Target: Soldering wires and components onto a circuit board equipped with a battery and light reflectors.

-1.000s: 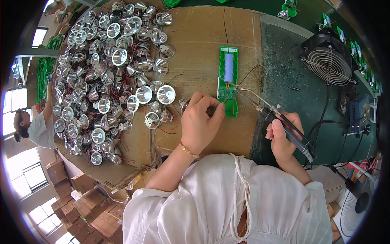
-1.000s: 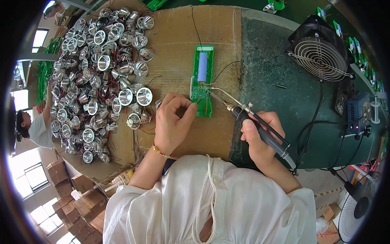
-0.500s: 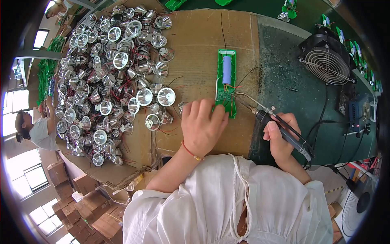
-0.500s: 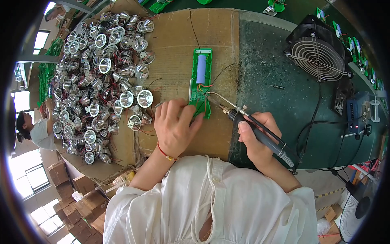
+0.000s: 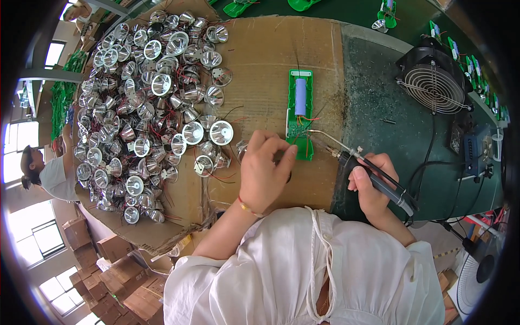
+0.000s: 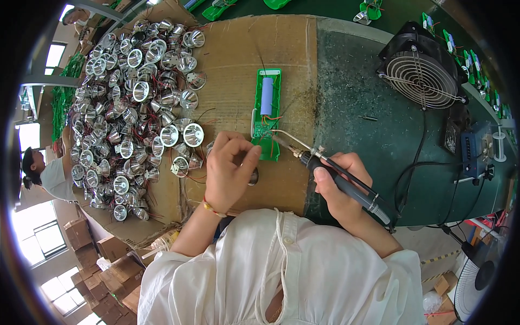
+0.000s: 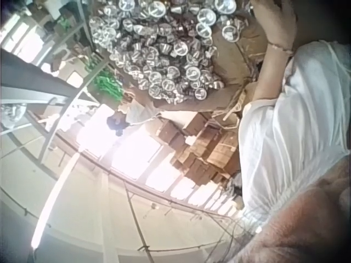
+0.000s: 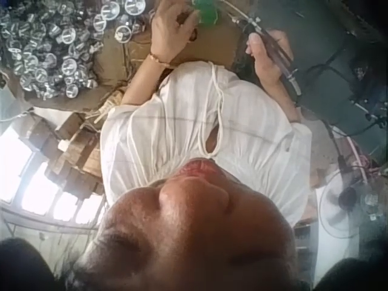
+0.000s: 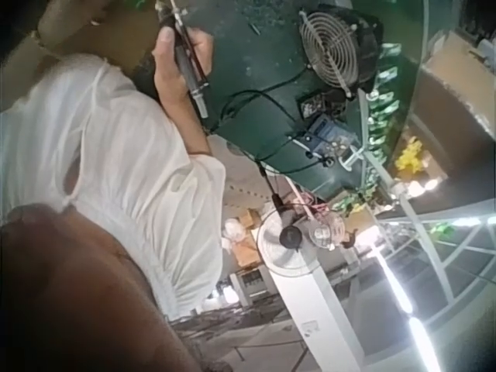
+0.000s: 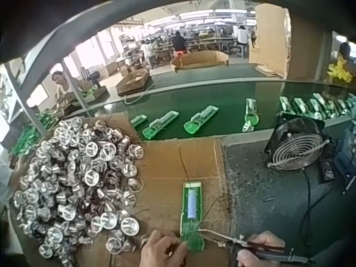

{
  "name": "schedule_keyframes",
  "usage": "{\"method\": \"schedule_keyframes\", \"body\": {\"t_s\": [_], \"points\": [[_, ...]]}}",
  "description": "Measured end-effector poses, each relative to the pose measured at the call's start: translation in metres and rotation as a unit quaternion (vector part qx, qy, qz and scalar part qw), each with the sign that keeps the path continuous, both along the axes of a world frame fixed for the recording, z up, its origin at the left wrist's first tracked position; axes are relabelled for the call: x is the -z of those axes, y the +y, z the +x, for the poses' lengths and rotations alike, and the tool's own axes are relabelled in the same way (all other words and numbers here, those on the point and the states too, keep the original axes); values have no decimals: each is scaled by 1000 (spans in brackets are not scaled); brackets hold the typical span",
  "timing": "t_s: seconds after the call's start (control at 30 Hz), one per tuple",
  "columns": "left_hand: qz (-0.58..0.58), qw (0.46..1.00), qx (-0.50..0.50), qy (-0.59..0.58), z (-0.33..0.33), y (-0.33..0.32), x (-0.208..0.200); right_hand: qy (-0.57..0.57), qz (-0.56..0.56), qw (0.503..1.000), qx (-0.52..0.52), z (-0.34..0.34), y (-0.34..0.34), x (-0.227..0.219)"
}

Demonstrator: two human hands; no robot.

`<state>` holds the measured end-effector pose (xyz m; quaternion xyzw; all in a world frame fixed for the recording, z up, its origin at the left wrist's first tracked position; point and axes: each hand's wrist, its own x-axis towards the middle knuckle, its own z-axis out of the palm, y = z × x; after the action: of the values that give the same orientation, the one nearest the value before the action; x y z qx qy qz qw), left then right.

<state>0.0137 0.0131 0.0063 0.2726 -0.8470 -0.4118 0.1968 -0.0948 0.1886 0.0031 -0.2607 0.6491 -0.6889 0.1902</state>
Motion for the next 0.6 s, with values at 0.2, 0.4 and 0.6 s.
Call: {"method": "schedule_keyframes", "body": {"t_s": [0.2, 0.4, 0.6], "points": [[134, 990, 2, -54, -5, -16, -6, 0, 12, 1000, -15, 1, -11, 2], [110, 992, 2, -69, -8, -16, -5, -83, 17, 996, 5, 0, -14, 0], [103, 994, -1, -38, -8, -17, 2, -114, -7, 993, 31, 0, -15, 2]]}}
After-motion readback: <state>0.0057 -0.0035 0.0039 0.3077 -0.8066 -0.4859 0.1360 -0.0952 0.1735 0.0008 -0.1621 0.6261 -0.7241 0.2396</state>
